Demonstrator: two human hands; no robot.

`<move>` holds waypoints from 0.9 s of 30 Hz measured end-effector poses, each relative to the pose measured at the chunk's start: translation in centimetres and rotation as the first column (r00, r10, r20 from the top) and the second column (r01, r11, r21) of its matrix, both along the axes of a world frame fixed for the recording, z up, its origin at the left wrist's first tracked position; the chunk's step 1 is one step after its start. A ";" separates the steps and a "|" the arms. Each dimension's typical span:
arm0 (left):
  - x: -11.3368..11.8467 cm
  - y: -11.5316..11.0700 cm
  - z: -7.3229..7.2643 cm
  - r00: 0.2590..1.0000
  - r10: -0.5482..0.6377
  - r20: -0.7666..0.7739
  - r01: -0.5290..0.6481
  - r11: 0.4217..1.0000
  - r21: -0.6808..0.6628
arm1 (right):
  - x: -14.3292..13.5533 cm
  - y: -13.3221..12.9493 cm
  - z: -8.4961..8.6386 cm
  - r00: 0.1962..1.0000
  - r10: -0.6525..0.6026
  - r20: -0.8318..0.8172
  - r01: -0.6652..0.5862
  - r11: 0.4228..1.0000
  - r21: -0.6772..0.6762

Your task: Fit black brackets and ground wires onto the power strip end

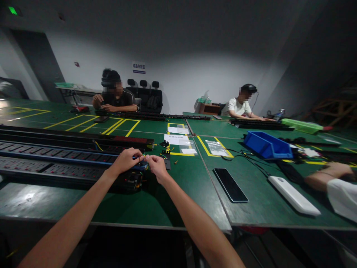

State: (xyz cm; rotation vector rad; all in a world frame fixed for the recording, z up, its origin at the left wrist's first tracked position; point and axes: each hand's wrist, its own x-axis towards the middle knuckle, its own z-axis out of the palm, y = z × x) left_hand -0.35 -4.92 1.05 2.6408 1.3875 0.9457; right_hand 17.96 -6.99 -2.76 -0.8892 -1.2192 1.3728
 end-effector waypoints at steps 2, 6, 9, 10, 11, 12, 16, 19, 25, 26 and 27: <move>0.0 0.0 0.0 1.000 0.003 0.000 -0.003 1.000 -0.005 | 0.0 0.0 -0.1 1.000 0.003 -0.009 -0.003 1.000 0.005; 0.0 0.0 0.1 1.000 0.008 -0.002 -0.008 1.000 -0.016 | 0.0 0.1 -0.1 1.000 0.004 -0.026 -0.004 1.000 0.007; 0.0 0.0 0.1 1.000 0.009 -0.002 -0.009 1.000 -0.010 | 0.0 0.1 -0.1 1.000 0.002 -0.019 -0.002 1.000 0.003; 0.0 0.0 0.1 1.000 0.008 -0.002 -0.008 1.000 -0.007 | 0.0 0.1 -0.1 1.000 0.001 -0.018 -0.001 1.000 0.002; 0.0 0.0 0.0 1.000 0.008 -0.003 -0.008 1.000 -0.005 | 0.0 0.1 -0.1 1.000 0.000 -0.018 0.000 1.000 0.000; 0.0 0.0 0.0 1.000 0.008 -0.003 -0.008 1.000 -0.006 | 0.0 0.1 -0.1 1.000 0.000 -0.021 0.000 1.000 -0.001; 0.0 -0.1 0.0 1.000 0.009 -0.003 -0.009 1.000 -0.006 | 0.0 0.0 0.0 1.000 0.006 -0.027 -0.006 1.000 0.001; 0.1 -0.1 0.0 1.000 0.005 0.005 -0.005 1.000 0.003 | 0.0 -0.1 0.1 1.000 -0.006 -0.014 0.006 1.000 -0.001; 0.0 0.0 0.0 1.000 0.008 0.007 -0.008 1.000 -0.004 | 0.0 -0.1 0.1 1.000 0.002 -0.015 -0.002 1.000 -0.004; 0.0 0.0 0.0 1.000 0.009 0.005 -0.009 1.000 -0.006 | 0.0 -0.1 0.1 1.000 0.003 -0.017 -0.004 1.000 -0.005; 0.0 0.0 0.0 1.000 0.010 0.004 -0.010 1.000 -0.008 | 0.0 -0.1 0.1 1.000 0.003 -0.018 -0.003 1.000 -0.006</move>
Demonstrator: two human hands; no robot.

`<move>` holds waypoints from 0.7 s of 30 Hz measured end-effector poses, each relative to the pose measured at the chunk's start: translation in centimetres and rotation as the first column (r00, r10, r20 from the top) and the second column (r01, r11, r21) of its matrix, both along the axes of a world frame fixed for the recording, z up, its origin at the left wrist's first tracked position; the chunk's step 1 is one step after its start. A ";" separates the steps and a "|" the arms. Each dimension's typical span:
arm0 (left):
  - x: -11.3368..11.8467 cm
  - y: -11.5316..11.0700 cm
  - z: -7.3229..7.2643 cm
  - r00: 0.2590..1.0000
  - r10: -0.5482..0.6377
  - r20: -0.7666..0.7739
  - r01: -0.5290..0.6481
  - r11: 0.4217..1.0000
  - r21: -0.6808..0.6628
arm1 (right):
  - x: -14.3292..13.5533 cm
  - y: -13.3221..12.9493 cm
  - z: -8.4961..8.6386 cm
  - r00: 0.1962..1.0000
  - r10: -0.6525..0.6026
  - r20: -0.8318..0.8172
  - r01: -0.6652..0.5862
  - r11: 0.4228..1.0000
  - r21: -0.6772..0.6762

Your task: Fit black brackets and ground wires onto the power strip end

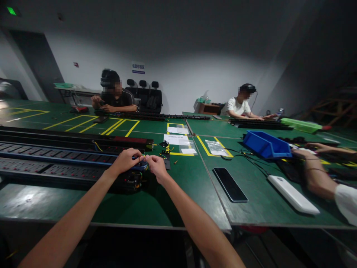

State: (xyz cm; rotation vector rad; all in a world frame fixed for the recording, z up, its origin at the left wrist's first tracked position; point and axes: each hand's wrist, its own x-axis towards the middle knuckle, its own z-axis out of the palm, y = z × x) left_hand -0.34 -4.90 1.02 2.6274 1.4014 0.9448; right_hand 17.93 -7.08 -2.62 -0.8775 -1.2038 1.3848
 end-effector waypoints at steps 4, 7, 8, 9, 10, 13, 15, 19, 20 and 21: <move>0.0 0.0 0.0 1.000 -0.001 0.002 0.001 1.000 0.003 | 0.0 -0.1 0.0 1.000 -0.006 0.013 0.006 1.000 0.012; 0.1 -0.1 0.0 1.000 -0.004 0.011 0.004 1.000 0.012 | 0.0 -0.1 0.0 1.000 -0.011 0.016 0.011 1.000 0.017; 0.1 -0.1 0.0 1.000 -0.004 0.012 0.004 1.000 0.013 | 0.0 -0.1 0.0 1.000 -0.012 0.015 0.012 1.000 0.015; 0.1 -0.1 0.0 1.000 -0.005 0.011 0.004 1.000 0.012 | 0.0 0.0 0.0 1.000 -0.012 0.015 0.011 1.000 0.013; 0.0 -0.1 0.0 1.000 -0.006 0.009 0.006 1.000 0.010 | 0.0 0.0 0.0 1.000 -0.012 0.017 0.012 1.000 0.011; 0.0 -0.1 0.1 1.000 -0.007 0.005 0.007 1.000 0.003 | 0.0 0.0 0.0 1.000 -0.014 0.022 0.014 1.000 0.008; 0.0 -0.1 0.1 1.000 -0.003 0.005 0.003 1.000 -0.004 | 0.0 0.0 -0.1 1.000 -0.014 0.023 0.014 1.000 0.010; 0.0 0.0 0.1 1.000 0.003 0.001 -0.003 1.000 -0.013 | 0.0 0.1 -0.1 1.000 -0.008 0.016 0.008 1.000 0.018; 0.0 0.0 0.0 1.000 0.003 0.001 -0.003 1.000 -0.011 | 0.0 0.1 -0.1 1.000 -0.007 0.015 0.007 1.000 0.018; 0.0 0.0 0.0 1.000 0.004 0.001 -0.004 1.000 -0.007 | 0.0 0.1 -0.1 1.000 -0.008 0.016 0.008 1.000 0.017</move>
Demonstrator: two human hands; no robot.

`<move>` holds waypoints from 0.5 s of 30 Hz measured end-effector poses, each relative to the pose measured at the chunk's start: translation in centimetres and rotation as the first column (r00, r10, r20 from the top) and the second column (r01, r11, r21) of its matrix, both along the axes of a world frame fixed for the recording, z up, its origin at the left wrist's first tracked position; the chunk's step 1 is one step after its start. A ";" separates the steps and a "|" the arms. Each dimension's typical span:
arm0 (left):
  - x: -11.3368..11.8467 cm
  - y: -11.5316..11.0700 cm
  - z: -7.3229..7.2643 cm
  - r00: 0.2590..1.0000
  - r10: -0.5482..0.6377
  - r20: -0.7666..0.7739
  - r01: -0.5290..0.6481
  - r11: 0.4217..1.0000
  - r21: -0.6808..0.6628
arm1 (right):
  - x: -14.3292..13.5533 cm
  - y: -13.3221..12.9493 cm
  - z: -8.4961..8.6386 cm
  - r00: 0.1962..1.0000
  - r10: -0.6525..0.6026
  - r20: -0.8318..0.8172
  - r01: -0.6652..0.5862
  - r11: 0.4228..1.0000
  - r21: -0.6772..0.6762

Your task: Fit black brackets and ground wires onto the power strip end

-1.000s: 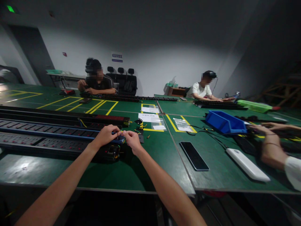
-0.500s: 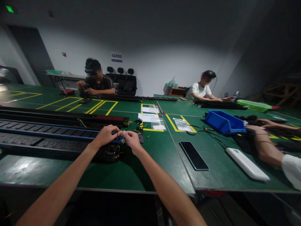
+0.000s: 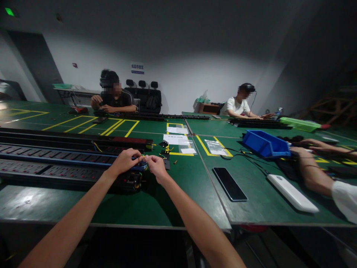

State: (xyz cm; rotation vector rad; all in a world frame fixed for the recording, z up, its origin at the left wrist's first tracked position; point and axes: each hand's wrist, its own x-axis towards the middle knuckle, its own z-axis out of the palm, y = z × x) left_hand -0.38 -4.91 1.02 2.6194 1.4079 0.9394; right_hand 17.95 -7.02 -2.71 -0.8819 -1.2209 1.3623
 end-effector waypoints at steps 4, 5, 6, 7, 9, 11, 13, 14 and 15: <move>-0.1 0.1 -0.1 1.000 0.004 0.002 -0.004 1.000 0.009 | 0.0 0.0 0.0 1.000 -0.009 0.009 0.009 1.000 0.000; -0.1 0.1 -0.1 1.000 0.002 0.002 -0.002 1.000 0.008 | 0.0 0.0 0.0 1.000 -0.009 0.011 0.009 1.000 0.001; -0.1 0.1 -0.1 1.000 0.001 0.001 -0.001 1.000 0.006 | 0.0 0.0 0.0 1.000 -0.009 0.010 0.009 1.000 0.002; -0.1 0.1 -0.1 1.000 0.001 0.000 -0.001 1.000 0.003 | 0.0 0.0 0.0 1.000 -0.007 0.008 0.007 1.000 0.003; -0.1 0.1 -0.1 1.000 0.004 0.000 -0.004 1.000 -0.001 | 0.0 0.1 -0.1 1.000 -0.002 0.002 0.002 1.000 0.007; -0.1 0.1 -0.1 1.000 0.005 -0.001 -0.005 1.000 -0.002 | 0.0 0.1 -0.2 1.000 0.001 -0.005 -0.001 1.000 0.008; 0.0 0.1 0.0 1.000 0.002 -0.003 -0.002 1.000 0.000 | 0.0 0.2 -0.2 1.000 0.002 -0.011 -0.002 1.000 0.004; 0.0 0.0 0.0 1.000 0.002 -0.005 -0.002 1.000 -0.001 | -0.1 0.2 -0.2 1.000 0.004 -0.014 -0.004 1.000 0.000; 0.0 0.0 0.0 1.000 0.004 -0.006 -0.004 1.000 -0.003 | -0.1 0.1 -0.2 1.000 0.005 -0.016 -0.005 1.000 -0.004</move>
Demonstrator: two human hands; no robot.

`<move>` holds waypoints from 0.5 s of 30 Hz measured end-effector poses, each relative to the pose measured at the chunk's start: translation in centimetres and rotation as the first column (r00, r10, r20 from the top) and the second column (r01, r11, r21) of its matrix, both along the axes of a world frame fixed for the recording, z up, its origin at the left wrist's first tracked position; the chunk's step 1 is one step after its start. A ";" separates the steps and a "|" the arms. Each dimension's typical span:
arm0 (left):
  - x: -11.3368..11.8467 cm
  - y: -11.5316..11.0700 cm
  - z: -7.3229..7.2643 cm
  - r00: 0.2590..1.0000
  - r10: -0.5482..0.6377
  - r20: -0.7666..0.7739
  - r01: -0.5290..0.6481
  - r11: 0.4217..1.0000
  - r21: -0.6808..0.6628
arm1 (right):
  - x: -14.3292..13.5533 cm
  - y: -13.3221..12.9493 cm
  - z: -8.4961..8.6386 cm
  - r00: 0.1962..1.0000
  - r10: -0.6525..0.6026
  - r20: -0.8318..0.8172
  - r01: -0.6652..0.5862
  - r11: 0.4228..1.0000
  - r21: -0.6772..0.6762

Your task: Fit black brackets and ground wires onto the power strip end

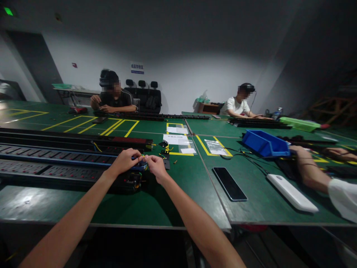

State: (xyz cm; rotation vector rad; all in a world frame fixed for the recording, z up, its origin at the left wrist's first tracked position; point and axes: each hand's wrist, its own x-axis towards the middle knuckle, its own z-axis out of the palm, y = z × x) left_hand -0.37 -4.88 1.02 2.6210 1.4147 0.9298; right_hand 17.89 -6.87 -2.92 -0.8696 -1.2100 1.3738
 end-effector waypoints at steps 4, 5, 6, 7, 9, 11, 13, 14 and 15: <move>0.0 0.0 0.1 1.000 0.001 0.000 -0.001 1.000 -0.007 | 0.0 -0.1 0.2 1.000 0.002 -0.004 -0.002 1.000 -0.008; 0.0 0.0 0.1 1.000 0.001 0.000 -0.001 1.000 -0.007 | 0.0 -0.2 0.2 1.000 0.001 -0.004 -0.001 1.000 -0.007; 0.0 -0.1 0.1 1.000 0.002 -0.001 -0.002 1.000 -0.007 | 0.0 -0.2 0.2 1.000 0.000 -0.004 0.000 1.000 -0.007; 0.0 -0.1 0.1 1.000 0.004 -0.003 -0.004 1.000 -0.008 | 0.0 -0.2 0.2 1.000 -0.001 -0.003 0.001 1.000 -0.006; 0.0 -0.1 0.1 1.000 0.009 -0.005 -0.010 1.000 -0.008 | 0.0 -0.2 0.2 1.000 -0.002 -0.002 0.002 1.000 -0.001; 0.0 -0.1 0.1 1.000 0.011 -0.005 -0.011 1.000 -0.008 | 0.0 -0.2 0.2 1.000 -0.002 0.001 0.002 1.000 -0.002; 0.0 -0.1 0.0 1.000 0.010 -0.003 -0.010 1.000 -0.007 | 0.0 -0.2 0.2 1.000 -0.005 0.003 0.005 1.000 -0.004; 0.0 -0.1 0.0 1.000 0.007 -0.002 -0.007 1.000 -0.005 | 0.0 -0.2 0.2 1.000 -0.007 0.004 0.007 1.000 -0.005; 0.0 -0.1 0.0 1.000 0.003 -0.002 -0.003 1.000 -0.001 | 0.0 -0.2 0.2 1.000 -0.007 0.003 0.007 1.000 -0.005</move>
